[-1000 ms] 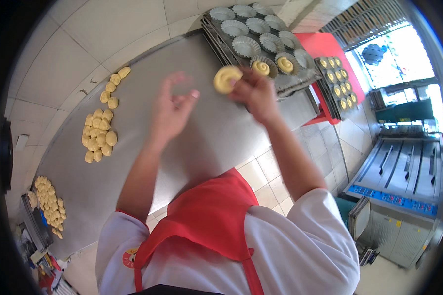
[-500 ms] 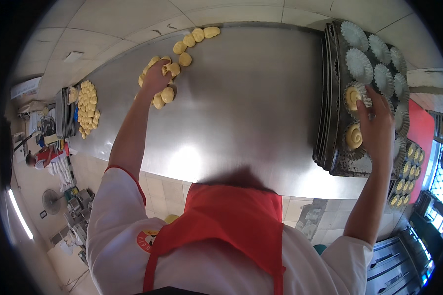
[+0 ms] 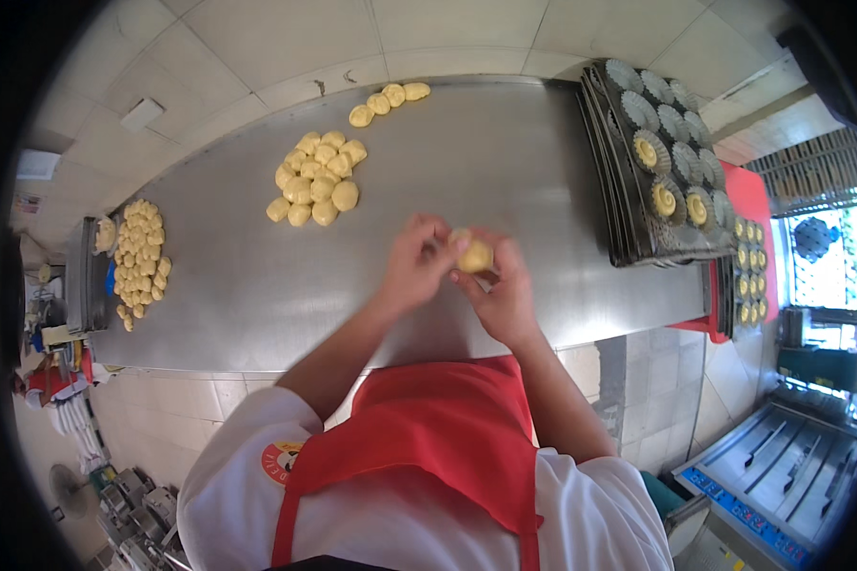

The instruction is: The person rolls small dough portions into long strips by hand, coils each strip into a spiral shape, and places them into individual paper liners on a baking tray.

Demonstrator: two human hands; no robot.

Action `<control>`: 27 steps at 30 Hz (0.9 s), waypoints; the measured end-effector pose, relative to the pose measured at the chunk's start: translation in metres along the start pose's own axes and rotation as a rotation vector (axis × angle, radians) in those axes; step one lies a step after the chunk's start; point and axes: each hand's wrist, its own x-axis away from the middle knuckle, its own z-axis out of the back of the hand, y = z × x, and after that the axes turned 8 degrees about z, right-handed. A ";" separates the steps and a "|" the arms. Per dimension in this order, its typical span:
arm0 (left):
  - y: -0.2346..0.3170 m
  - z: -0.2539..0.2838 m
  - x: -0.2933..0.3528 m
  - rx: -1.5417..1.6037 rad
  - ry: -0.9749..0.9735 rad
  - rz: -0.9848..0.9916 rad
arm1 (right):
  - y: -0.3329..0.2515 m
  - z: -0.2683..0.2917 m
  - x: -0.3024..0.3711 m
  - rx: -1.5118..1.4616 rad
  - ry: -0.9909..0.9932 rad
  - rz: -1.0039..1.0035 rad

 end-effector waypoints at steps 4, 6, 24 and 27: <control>-0.084 0.013 0.110 -0.202 0.086 0.059 | 0.036 -0.013 0.062 0.337 -0.441 -0.131; -0.102 0.026 0.144 -0.282 0.108 0.005 | 0.063 -0.014 0.102 0.743 -0.501 0.066; -0.058 0.005 0.138 -0.070 -0.038 -0.157 | 0.170 -0.061 0.010 1.221 -0.242 0.146; -0.067 -0.066 0.142 0.048 -0.293 -0.186 | 0.136 -0.055 0.146 1.076 -0.385 -0.007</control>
